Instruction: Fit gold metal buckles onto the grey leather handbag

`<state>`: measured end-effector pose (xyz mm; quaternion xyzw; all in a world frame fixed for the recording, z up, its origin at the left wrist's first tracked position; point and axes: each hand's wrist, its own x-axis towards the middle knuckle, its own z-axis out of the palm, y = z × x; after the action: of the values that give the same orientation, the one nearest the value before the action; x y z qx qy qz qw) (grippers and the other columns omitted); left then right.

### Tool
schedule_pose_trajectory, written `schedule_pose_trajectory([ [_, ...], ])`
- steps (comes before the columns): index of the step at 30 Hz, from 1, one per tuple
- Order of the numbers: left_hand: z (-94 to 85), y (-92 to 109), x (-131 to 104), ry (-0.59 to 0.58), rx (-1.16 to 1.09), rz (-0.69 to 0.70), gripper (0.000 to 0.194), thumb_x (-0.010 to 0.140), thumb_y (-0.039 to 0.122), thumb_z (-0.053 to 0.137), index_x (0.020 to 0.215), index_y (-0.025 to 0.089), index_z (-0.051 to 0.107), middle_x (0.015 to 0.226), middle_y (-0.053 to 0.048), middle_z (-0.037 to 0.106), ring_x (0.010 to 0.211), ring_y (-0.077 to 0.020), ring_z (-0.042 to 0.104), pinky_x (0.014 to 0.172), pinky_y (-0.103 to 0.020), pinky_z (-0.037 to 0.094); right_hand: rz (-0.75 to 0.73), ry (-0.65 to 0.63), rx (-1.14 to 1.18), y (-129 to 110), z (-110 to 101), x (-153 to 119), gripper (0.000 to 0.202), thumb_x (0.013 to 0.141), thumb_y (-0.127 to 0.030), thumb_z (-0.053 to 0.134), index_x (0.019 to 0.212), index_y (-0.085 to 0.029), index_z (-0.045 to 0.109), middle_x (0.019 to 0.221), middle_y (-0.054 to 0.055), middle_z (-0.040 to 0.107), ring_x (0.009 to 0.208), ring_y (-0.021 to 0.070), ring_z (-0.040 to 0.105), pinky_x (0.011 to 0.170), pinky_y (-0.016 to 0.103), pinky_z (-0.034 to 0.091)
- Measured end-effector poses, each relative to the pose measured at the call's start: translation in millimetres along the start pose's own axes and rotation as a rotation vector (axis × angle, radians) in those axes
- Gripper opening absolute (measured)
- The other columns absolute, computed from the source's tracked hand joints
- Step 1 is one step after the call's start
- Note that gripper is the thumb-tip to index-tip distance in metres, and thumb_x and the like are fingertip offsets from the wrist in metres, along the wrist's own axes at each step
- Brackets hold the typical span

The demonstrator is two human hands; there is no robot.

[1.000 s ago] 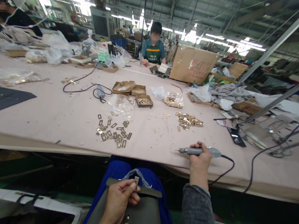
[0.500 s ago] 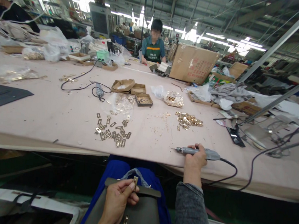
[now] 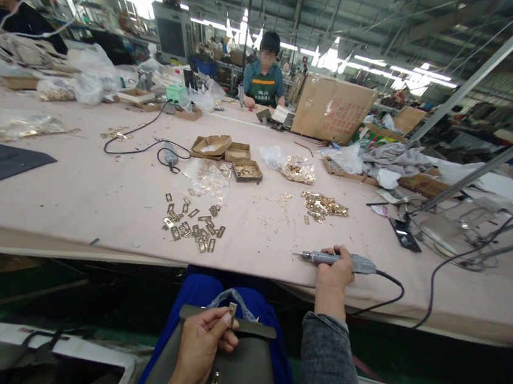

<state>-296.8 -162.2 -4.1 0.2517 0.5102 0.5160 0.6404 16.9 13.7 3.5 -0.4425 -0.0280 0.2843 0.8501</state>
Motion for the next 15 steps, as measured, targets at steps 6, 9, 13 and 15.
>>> schedule_pose_trajectory([
  [6,-1.2,-1,-2,0.000,0.002,0.014,0.046,0.067,0.048,0.091,0.087,0.008,0.079,0.074,-0.013,0.074,0.049,-0.0162,0.066,0.042,-0.020,0.053,0.034,-0.004,0.019,1,2,-3,0.030,0.075,-0.021,0.070,0.080,-0.022,0.041,0.076,-0.007,0.055,0.050,0.0064,0.050,0.049,0.024,0.053],
  [9,-2.6,-1,-4,0.001,0.007,0.012,0.047,0.067,0.048,0.091,0.087,0.008,0.079,0.074,-0.013,0.074,0.049,-0.0162,0.066,0.042,-0.021,0.053,0.052,-0.002,0.035,-1,1,-3,0.029,0.077,-0.020,0.070,0.078,-0.021,0.042,0.076,-0.007,0.055,0.050,0.0061,0.049,0.049,0.024,0.052],
  [13,-2.0,-4,5,-0.026,0.013,-0.006,0.048,0.067,0.049,0.091,0.088,0.007,0.078,0.075,-0.013,0.074,0.049,-0.0161,0.065,0.043,-0.021,0.053,0.037,0.009,0.033,-19,-9,8,0.022,0.084,-0.019,0.069,0.082,-0.019,0.048,0.077,-0.006,0.055,0.052,0.0059,0.050,0.052,0.023,0.052],
  [15,0.9,-4,7,-0.015,0.021,-0.002,0.051,0.066,0.051,0.091,0.089,0.007,0.077,0.075,-0.013,0.074,0.050,-0.0161,0.065,0.043,-0.021,0.052,0.057,-0.013,0.023,-18,-7,4,0.015,0.093,-0.024,0.067,0.090,-0.016,0.055,0.080,-0.004,0.057,0.056,0.0068,0.052,0.054,0.022,0.052],
])
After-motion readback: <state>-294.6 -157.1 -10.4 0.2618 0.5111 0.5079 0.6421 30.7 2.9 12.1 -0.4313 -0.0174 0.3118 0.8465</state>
